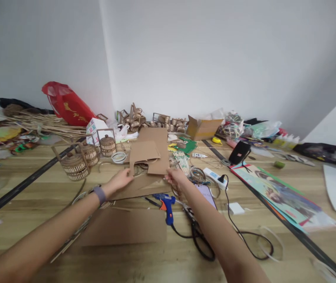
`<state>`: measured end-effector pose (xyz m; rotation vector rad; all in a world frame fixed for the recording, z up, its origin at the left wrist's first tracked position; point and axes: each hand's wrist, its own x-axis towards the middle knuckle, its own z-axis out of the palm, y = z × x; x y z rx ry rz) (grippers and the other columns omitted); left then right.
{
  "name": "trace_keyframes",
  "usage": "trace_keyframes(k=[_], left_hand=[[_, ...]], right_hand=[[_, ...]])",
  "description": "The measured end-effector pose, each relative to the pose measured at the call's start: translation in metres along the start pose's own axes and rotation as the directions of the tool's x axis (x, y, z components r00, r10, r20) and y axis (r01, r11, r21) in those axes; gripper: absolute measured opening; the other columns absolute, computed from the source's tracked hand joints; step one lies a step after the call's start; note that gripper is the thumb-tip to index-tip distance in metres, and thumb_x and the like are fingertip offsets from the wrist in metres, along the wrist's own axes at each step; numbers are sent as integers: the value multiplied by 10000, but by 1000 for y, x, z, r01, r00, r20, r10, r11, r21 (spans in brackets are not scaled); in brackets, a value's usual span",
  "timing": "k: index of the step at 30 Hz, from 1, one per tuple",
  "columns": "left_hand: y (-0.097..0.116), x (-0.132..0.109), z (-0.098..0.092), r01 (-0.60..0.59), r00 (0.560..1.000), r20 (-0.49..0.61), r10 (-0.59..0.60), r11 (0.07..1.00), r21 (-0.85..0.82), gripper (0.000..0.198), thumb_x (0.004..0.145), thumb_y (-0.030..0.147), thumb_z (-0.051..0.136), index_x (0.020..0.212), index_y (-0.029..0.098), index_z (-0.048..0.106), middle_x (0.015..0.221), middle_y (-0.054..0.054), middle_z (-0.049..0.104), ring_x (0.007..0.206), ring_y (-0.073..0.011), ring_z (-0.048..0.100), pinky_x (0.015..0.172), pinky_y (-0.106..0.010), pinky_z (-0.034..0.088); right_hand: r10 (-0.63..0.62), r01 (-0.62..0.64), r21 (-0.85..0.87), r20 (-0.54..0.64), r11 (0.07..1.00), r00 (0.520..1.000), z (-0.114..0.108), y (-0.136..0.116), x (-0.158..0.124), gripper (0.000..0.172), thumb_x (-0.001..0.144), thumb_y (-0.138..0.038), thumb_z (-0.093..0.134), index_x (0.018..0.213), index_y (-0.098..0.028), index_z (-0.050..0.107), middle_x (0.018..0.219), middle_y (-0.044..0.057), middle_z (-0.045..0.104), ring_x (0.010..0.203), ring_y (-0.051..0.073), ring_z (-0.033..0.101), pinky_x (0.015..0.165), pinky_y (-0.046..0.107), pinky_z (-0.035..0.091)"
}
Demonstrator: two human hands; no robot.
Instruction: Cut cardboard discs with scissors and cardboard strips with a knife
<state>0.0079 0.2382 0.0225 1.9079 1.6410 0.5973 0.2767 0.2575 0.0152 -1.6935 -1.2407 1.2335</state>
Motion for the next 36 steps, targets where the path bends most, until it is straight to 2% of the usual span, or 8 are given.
trace_keyframes(k=[3, 7, 11, 13, 16, 26, 33, 36], left_hand=[[-9, -47, 8, -147, 989, 20, 145, 979, 143, 310, 898, 258, 679, 1188, 150, 661, 1299, -161, 632, 1268, -345, 540, 1108, -548, 394], [-28, -118, 20, -297, 955, 77, 287, 925, 238, 417, 887, 338, 670, 1273, 184, 636, 1414, -148, 585, 1369, -369, 451, 1153, -557, 343], [-52, -169, 37, -428, 888, 80, 453, 750, 505, 550, 901, 396, 662, 1388, 164, 554, 1476, -177, 534, 1390, -406, 430, 1108, -589, 410], [-61, -186, 44, -443, 869, 85, 488, 688, 574, 577, 903, 409, 662, 1406, 156, 534, 1465, -182, 544, 1367, -404, 459, 1077, -580, 450], [-67, -210, 51, -464, 843, 70, 533, 656, 596, 595, 927, 432, 626, 1447, 181, 485, 1485, -162, 527, 1369, -379, 458, 1082, -581, 445], [-78, -254, 33, -481, 740, -91, 667, 619, 621, 362, 969, 244, 519, 1315, 161, 584, 1304, -103, 671, 1247, -286, 544, 1039, -487, 473], [-58, -275, 12, -569, 554, -165, 816, 516, 640, 274, 975, 117, 464, 1117, 166, 693, 1136, -39, 738, 1207, -223, 568, 1164, -392, 330], [-62, -266, 19, -593, 524, -162, 836, 495, 635, 263, 982, 123, 456, 1053, 170, 704, 1062, -44, 750, 1107, -200, 613, 1129, -383, 385]], right_hand=[[-124, 128, -210, 33, 969, 992, -10, 14, -26, 265, 987, -334, 624, 1181, -153, 630, 1133, 73, 667, 923, 203, 677, 787, 386, 591], [-371, 399, -420, 151, 815, 916, -7, 32, -80, 262, 922, -359, 677, 1073, -146, 691, 1198, 147, 660, 1166, 324, 593, 1036, 523, 447], [-468, 631, -472, 425, 615, 775, 24, 52, -127, 735, 655, -465, 880, 1298, -192, 650, 1483, 177, 516, 1397, 394, 402, 1193, 534, 229], [-433, 742, -550, 602, 384, 671, 43, 60, -138, 1009, 630, -610, 851, 1461, -154, 506, 1572, 234, 382, 1455, 424, 308, 1194, 571, 198], [-361, 767, -602, 680, 221, 638, 64, 67, -138, 1143, 628, -673, 822, 1529, -112, 398, 1580, 291, 326, 1461, 445, 291, 1169, 586, 237], [-438, 784, -507, 650, 358, 621, 71, 52, -130, 921, 610, -437, 868, 1403, -88, 554, 1342, 250, 586, 1229, 418, 521, 1074, 538, 360], [-479, 727, -280, 598, 627, 643, 67, 53, -134, 759, 631, -416, 834, 1317, -167, 624, 1370, 195, 579, 1287, 386, 490, 1117, 528, 319], [-454, 636, -115, 604, 763, 655, 63, 49, -134, 680, 760, -543, 720, 1329, -189, 602, 1372, 161, 594, 1276, 348, 523, 1095, 497, 366]])
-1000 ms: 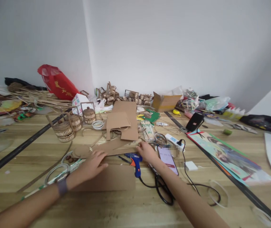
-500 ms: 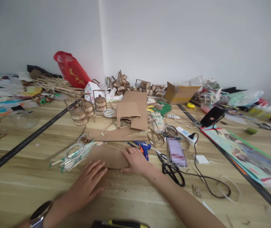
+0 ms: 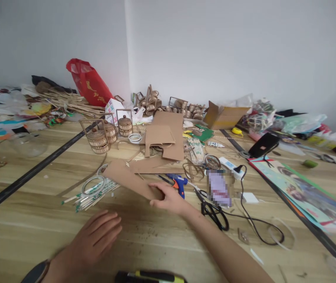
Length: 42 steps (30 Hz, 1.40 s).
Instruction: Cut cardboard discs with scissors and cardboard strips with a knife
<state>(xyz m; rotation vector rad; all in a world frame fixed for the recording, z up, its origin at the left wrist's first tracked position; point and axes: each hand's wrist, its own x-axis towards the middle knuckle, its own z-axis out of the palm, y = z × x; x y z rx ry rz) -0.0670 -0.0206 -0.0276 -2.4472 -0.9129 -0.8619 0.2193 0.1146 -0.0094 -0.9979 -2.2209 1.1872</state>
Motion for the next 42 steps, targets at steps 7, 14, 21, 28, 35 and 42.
trace_keyframes(k=[7, 14, 21, 28, 35, 42], left_hand=[[-62, -2, 59, 174, 959, 220, -176, 984, 29, 274, 987, 185, 454, 1097, 165, 705, 1185, -124, 715, 1163, -282, 602, 1032, -505, 482], [-110, 0, 83, 229, 928, 304, -216, 973, -10, 322, 963, 136, 465, 1185, 203, 690, 1280, -98, 695, 1178, -255, 605, 1018, -458, 505], [-141, -17, 82, 199, 935, 311, -172, 979, -55, 437, 891, 15, 420, 1163, 203, 705, 1256, -78, 717, 1210, -219, 606, 1039, -420, 509], [-150, -20, 81, 180, 940, 306, -148, 980, -80, 353, 962, 110, 433, 1167, 214, 701, 1229, -100, 721, 1198, -223, 620, 1035, -422, 509], [-158, -13, 75, 142, 944, 312, -111, 986, -81, 329, 956, 128, 420, 1088, 176, 717, 1138, -133, 736, 1130, -253, 633, 1006, -448, 524], [-140, -8, 63, 213, 943, 269, -195, 976, -39, 281, 970, 139, 451, 1051, 197, 714, 1094, -104, 741, 1166, -241, 604, 1023, -428, 493]], right_hand=[[118, -140, 428, 79, 893, 990, -8, -4, -5, 828, 863, -819, 320, 1267, -158, 614, 1187, 180, 707, 1017, 312, 685, 887, 458, 518], [263, -296, 645, 150, 704, 953, -10, -10, -18, 915, 838, -839, 240, 1309, -139, 593, 1295, 196, 658, 1138, 309, 654, 978, 455, 486], [277, -299, 644, 138, 705, 951, -10, -4, -22, 768, 790, -791, 464, 1207, -174, 651, 1197, 166, 706, 1029, 288, 681, 906, 411, 508], [279, -271, 485, 57, 831, 959, -15, -17, -24, 707, 790, -763, 552, 1186, -187, 659, 1125, 129, 725, 980, 286, 677, 885, 409, 504], [258, -248, 268, -1, 931, 966, -25, -22, -32, 674, 793, -679, 629, 1280, -213, 636, 1314, 112, 655, 1245, 354, 555, 1098, 521, 363], [88, -74, -333, 29, 940, 996, -1, -8, -55, 701, 733, -428, 746, 1376, -187, 603, 1424, 186, 551, 1319, 365, 494, 1127, 514, 362]])
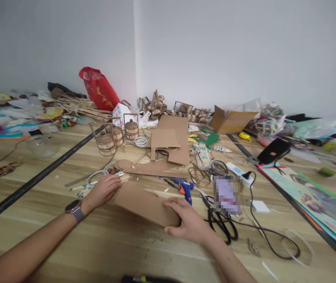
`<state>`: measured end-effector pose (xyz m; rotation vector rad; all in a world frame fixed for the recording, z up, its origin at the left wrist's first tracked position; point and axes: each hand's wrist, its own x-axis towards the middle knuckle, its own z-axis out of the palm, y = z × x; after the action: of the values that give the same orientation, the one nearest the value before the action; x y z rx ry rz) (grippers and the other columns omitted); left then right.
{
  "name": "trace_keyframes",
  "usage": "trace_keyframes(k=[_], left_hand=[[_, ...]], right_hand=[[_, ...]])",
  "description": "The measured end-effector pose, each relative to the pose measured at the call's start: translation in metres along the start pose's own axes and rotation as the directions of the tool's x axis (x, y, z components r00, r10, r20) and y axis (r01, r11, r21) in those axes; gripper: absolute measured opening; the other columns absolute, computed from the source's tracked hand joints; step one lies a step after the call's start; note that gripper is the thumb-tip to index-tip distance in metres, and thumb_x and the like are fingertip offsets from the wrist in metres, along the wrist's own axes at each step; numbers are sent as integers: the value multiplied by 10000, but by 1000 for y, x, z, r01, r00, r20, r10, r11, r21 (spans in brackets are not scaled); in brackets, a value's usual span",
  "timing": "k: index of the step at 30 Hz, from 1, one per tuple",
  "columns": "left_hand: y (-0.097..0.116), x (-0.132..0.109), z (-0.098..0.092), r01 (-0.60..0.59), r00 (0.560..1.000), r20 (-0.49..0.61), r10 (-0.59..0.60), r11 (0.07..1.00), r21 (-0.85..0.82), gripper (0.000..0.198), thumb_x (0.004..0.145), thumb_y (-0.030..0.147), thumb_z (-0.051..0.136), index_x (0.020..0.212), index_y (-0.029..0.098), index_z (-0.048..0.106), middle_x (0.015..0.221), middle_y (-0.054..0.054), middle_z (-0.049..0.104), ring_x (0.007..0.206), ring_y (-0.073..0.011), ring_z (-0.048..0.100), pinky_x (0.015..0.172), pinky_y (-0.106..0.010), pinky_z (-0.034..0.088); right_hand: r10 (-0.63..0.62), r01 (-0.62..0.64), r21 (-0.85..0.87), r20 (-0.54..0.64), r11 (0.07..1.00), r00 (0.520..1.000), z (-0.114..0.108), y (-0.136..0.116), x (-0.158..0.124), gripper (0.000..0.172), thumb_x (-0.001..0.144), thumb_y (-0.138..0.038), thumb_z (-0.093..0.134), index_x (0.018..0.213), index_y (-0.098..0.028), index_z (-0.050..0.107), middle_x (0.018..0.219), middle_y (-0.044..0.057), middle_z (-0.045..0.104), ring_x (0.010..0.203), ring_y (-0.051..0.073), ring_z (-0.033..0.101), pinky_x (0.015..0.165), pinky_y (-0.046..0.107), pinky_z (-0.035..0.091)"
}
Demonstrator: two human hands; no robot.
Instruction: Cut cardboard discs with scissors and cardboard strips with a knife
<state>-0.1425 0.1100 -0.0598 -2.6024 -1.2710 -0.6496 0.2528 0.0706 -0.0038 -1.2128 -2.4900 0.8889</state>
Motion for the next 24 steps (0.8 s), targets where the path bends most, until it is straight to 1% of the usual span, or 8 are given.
trace_keyframes(k=[3, 6, 12, 19, 21, 22, 23, 24], left_hand=[[9, 1, -5, 76, 997, -31, -76, 997, 1, 283, 968, 144, 449, 1067, 182, 711, 1078, -107, 743, 1124, -251, 615, 995, -431, 497], [15, 4, -7, 156, 986, -59, -156, 988, -4, 291, 951, 135, 446, 1064, 167, 712, 1061, -112, 747, 1084, -267, 622, 968, -452, 499], [15, 19, -5, 280, 956, -78, -282, 959, -34, 278, 948, 178, 452, 1012, 192, 722, 1011, -90, 753, 1020, -258, 637, 939, -431, 503], [5, 53, -6, 424, 904, -48, -425, 905, -22, 278, 953, 172, 446, 973, 179, 723, 997, -96, 747, 992, -256, 640, 925, -394, 486], [3, 58, -9, 473, 881, -22, -472, 881, -1, 261, 953, 176, 465, 981, 191, 724, 1021, -90, 746, 1008, -257, 639, 931, -388, 481], [0, 59, -11, 508, 861, -13, -508, 861, 15, 259, 959, 180, 466, 996, 195, 722, 1046, -92, 743, 1029, -259, 637, 937, -387, 478], [-4, 59, -14, 552, 834, -6, -552, 833, 34, 258, 967, 186, 464, 1017, 196, 717, 1077, -99, 735, 1057, -263, 632, 948, -391, 475], [-10, 59, -17, 605, 795, -3, -606, 794, 56, 262, 981, 195, 455, 1043, 189, 709, 1105, -111, 724, 1082, -267, 628, 954, -401, 475]], right_hand=[[6, 0, -161, 38, 987, 999, 15, -3, -3, 770, 676, -399, 798, 1384, -168, 602, 1434, 219, 529, 1340, 386, 468, 1125, 530, 359], [16, -1, -245, 59, 969, 998, 24, -8, -2, 786, 666, -423, 812, 1385, -182, 606, 1444, 223, 524, 1344, 404, 459, 1114, 551, 360], [25, -6, -273, 67, 962, 997, 35, -6, 0, 804, 681, -506, 813, 1402, -225, 595, 1504, 210, 480, 1379, 421, 422, 1123, 582, 331], [55, -30, -278, 83, 960, 995, 37, -8, -2, 806, 712, -516, 800, 1421, -202, 581, 1543, 220, 433, 1408, 415, 396, 1138, 570, 327], [63, -37, -282, 84, 959, 994, 37, -9, -2, 811, 707, -509, 807, 1426, -213, 577, 1549, 213, 428, 1409, 413, 395, 1140, 568, 326], [64, -38, -282, 84, 959, 994, 37, -10, -2, 815, 703, -510, 810, 1427, -219, 575, 1553, 210, 424, 1410, 413, 394, 1141, 570, 324], [65, -38, -279, 86, 960, 994, 37, -10, -2, 819, 701, -512, 812, 1429, -221, 574, 1556, 209, 419, 1412, 414, 391, 1143, 571, 320], [67, -40, -275, 88, 961, 994, 37, -10, -2, 822, 699, -515, 813, 1428, -217, 576, 1558, 210, 417, 1414, 415, 387, 1145, 573, 317]])
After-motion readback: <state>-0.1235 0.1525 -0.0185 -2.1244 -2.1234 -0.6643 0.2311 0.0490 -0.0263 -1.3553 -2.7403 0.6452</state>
